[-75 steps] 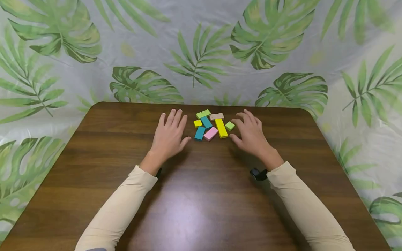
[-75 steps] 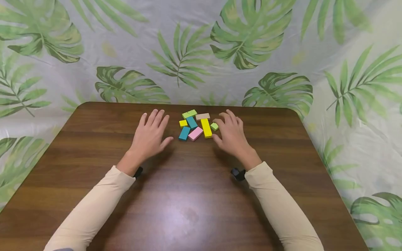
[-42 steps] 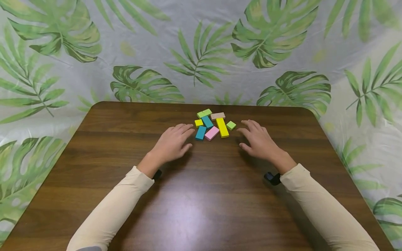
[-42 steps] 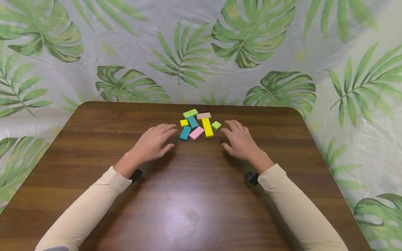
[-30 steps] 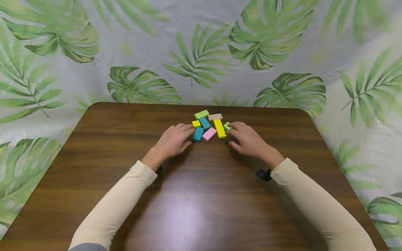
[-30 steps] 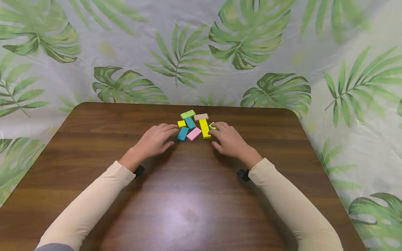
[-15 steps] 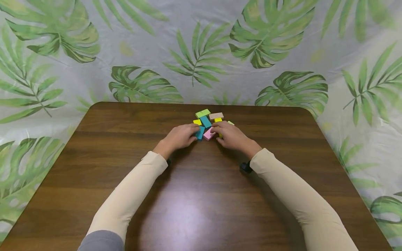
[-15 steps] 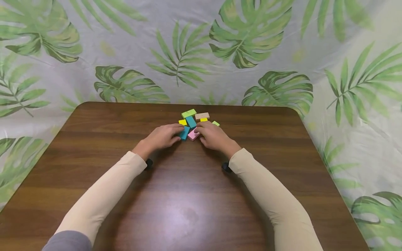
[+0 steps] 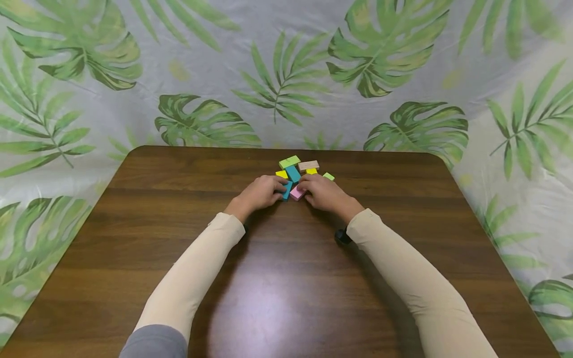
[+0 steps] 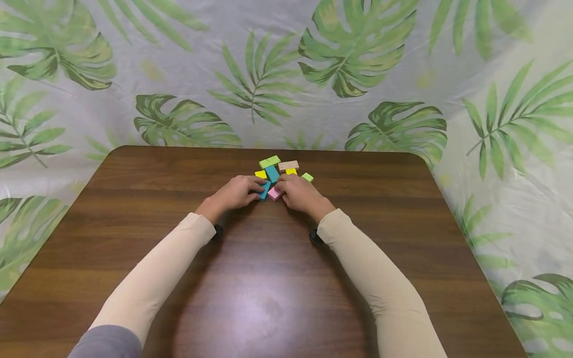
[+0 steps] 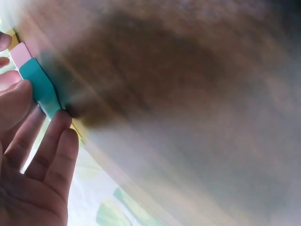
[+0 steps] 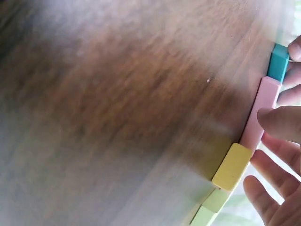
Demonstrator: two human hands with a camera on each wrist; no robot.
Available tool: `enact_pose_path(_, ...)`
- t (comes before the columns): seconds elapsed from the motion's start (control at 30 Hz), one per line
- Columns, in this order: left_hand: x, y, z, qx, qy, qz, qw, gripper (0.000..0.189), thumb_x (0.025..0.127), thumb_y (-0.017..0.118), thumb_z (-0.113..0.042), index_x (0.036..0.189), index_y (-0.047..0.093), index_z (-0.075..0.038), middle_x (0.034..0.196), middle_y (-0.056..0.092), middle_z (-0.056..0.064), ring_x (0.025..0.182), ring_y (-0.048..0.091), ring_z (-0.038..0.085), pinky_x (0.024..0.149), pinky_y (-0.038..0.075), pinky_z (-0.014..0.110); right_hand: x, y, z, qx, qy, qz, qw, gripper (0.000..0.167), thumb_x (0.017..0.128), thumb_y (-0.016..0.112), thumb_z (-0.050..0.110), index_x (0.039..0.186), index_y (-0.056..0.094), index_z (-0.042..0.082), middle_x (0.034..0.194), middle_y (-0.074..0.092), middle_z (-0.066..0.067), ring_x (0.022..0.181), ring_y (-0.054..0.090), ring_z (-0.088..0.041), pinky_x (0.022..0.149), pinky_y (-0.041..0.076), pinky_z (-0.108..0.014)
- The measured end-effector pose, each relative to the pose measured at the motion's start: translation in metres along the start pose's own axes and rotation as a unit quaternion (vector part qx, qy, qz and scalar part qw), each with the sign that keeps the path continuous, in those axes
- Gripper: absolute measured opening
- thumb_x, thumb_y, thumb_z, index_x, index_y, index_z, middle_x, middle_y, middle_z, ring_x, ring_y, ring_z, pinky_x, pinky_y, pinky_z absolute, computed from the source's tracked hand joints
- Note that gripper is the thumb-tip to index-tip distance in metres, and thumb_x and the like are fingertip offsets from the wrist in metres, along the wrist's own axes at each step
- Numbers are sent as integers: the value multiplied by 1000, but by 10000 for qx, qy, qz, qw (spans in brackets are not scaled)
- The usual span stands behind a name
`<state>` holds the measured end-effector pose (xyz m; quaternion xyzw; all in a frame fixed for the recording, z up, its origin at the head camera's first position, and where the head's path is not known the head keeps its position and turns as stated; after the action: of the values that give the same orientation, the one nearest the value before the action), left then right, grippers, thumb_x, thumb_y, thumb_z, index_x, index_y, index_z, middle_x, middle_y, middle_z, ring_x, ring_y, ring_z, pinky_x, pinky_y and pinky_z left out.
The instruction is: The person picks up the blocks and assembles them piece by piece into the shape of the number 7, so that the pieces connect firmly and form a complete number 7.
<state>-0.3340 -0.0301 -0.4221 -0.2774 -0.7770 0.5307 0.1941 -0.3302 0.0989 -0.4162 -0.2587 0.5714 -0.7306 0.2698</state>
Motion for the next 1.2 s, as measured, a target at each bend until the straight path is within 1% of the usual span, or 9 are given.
enact_pose_path(0.17, 2, 2, 1, -66, -100, 43, 9999, 30, 97, 63, -11, 125, 69, -4, 143, 59, 9, 132, 56, 29, 111, 44, 41, 2, 3, -6, 163, 48, -65, 9998, 25, 90, 64, 2, 114, 72, 2, 122, 66, -14, 114, 63, -29, 101, 50, -43)
enact_pose_path(0.33, 4, 2, 1, -148, -115, 49, 9998, 28, 96, 63, -9, 123, 70, -2, 142, 60, 11, 132, 56, 30, 111, 45, 43, 4, 5, -17, 563, 326, -212, 9977, 24, 89, 67, 1, 112, 72, 3, 121, 68, -13, 117, 62, -29, 105, 48, -45)
enact_pose_path(0.43, 4, 2, 1, -205, -97, 49, 9997, 28, 96, 63, -8, 122, 70, 0, 141, 60, 12, 132, 55, 31, 111, 44, 44, 4, 5, -20, 681, 457, -199, 9964, 26, 89, 67, 1, 114, 72, 3, 122, 67, -13, 118, 61, -30, 106, 47, -46)
enact_pose_path(0.6, 5, 2, 3, -227, -122, 35, 9997, 28, 96, 63, -8, 121, 70, 0, 141, 60, 12, 133, 55, 30, 112, 43, 43, 5, 6, -20, 618, 432, -89, 9971, 29, 89, 66, 0, 117, 71, 3, 125, 64, -14, 119, 59, -31, 107, 46, -47)
enact_pose_path(0.73, 5, 2, 2, -213, -121, 11, 9997, 28, 96, 63, -7, 121, 70, 0, 140, 61, 12, 133, 55, 30, 112, 43, 43, 3, 4, -23, 543, 422, -63, 9976, 30, 89, 63, -2, 117, 71, 4, 126, 63, -14, 119, 59, -31, 107, 46, -48)
enact_pose_path(0.83, 5, 1, 2, -228, -111, -5, 9997, 28, 96, 62, -7, 121, 70, 0, 140, 61, 12, 133, 55, 30, 112, 43, 43, 1, 2, -29, 487, 447, -132, 9977, 30, 88, 62, -4, 115, 72, 5, 124, 64, -14, 117, 60, -31, 105, 47, -47)
enact_pose_path(1.03, 4, -1, 2, -268, -113, -70, 9996, 28, 95, 63, -7, 120, 71, 0, 139, 62, 12, 132, 55, 31, 112, 43, 43, -1, -3, -45, 472, 492, -347, 9971, 22, 87, 66, -1, 108, 73, 3, 114, 66, -13, 108, 62, -29, 101, 49, -47)
enact_pose_path(1.2, 5, 0, 2, -279, -105, -62, 9995, 28, 95, 64, -8, 121, 70, -1, 139, 62, 12, 132, 55, 32, 113, 42, 44, -2, -4, -57, 359, 507, -495, 9968, 19, 85, 67, -2, 103, 73, 2, 109, 68, -13, 100, 62, -28, 95, 50, -46)
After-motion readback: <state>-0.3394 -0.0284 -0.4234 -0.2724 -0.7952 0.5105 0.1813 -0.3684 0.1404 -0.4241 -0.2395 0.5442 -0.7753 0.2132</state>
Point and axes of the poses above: each hand's wrist, its own x-axis towards the middle knuckle, its own y-axis out of the palm, z = x × y, the point moved 7 cm from there along x, towards the middle knuckle
